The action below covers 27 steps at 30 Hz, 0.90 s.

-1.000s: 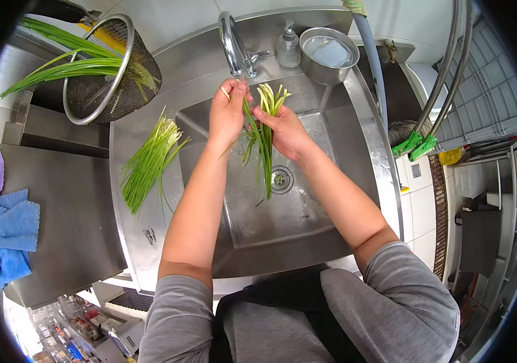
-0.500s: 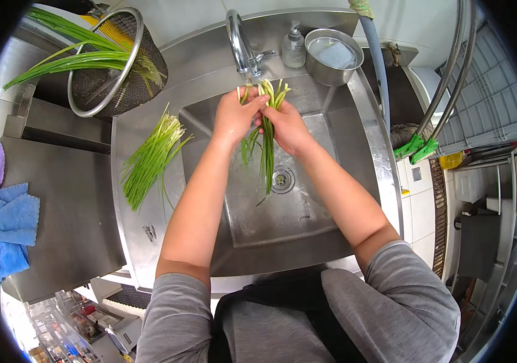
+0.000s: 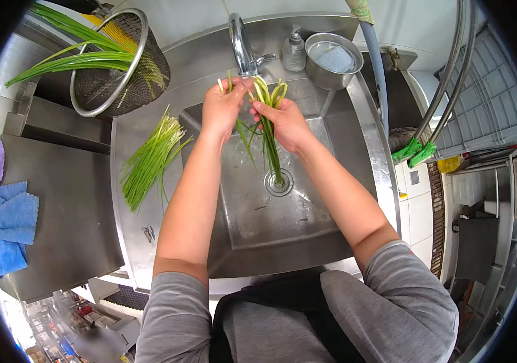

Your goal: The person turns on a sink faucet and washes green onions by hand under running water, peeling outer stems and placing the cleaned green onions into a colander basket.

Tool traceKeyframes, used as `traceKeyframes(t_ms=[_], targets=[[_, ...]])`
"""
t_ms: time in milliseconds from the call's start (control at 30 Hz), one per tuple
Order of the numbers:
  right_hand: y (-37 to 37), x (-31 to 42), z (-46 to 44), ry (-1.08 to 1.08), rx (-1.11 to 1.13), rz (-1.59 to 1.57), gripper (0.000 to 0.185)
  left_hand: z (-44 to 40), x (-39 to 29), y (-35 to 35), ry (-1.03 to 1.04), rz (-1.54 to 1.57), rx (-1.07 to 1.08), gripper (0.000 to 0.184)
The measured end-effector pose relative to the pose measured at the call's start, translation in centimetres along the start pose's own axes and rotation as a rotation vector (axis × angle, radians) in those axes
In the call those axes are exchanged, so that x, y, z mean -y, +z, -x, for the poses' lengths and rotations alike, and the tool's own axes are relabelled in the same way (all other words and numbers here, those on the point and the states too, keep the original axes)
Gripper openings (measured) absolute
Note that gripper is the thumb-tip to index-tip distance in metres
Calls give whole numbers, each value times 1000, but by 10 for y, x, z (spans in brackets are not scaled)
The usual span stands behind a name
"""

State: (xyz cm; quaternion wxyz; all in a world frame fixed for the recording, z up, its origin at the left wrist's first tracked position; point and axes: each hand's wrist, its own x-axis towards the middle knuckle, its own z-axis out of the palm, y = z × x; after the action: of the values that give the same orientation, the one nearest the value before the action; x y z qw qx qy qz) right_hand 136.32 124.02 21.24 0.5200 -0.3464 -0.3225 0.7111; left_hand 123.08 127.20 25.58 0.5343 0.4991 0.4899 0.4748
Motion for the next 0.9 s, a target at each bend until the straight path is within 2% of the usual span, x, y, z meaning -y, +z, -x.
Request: traceKeyframes(t_ms=[67,167,200,233,300,367,433,500,600,633,700,900], targets=[[-1,0,-3,-7,-16,-45,10,8,-4,3,-16,-19,120,14],[-4,-5,-3,-7,-35,-67,9,7,1,3,-7,22,98,13],[-6,-6,-2,-2,-36,-40,10,1,7,0,31,-78,21,11],[-8,-8,-1,-1,-37,-40,10,-4,10,-4,30,-78,21,11],[-13,-11,2,10,-28,-4,11,-8,8,-7,46,-67,-140,9],[-18,-13,8,24,-34,-4,11,-14,6,-16,54,-34,-191,9],[-21,-14,12,37,-40,-5,12,-20,7,-26,79,90,-363,12],[-23,-15,13,53,-41,-58,12,-17,12,-29,106,23,-359,18],[-20,-14,13,64,-33,-44,12,1,21,-21,-205,-306,-48,23],[-19,-15,12,64,-34,-47,12,5,24,-14,-206,-308,-47,23],[-17,-17,11,53,-23,-19,11,11,28,-1,-65,-132,-35,20],[-16,-13,13,30,-26,-10,9,2,26,2,-38,22,-166,18]])
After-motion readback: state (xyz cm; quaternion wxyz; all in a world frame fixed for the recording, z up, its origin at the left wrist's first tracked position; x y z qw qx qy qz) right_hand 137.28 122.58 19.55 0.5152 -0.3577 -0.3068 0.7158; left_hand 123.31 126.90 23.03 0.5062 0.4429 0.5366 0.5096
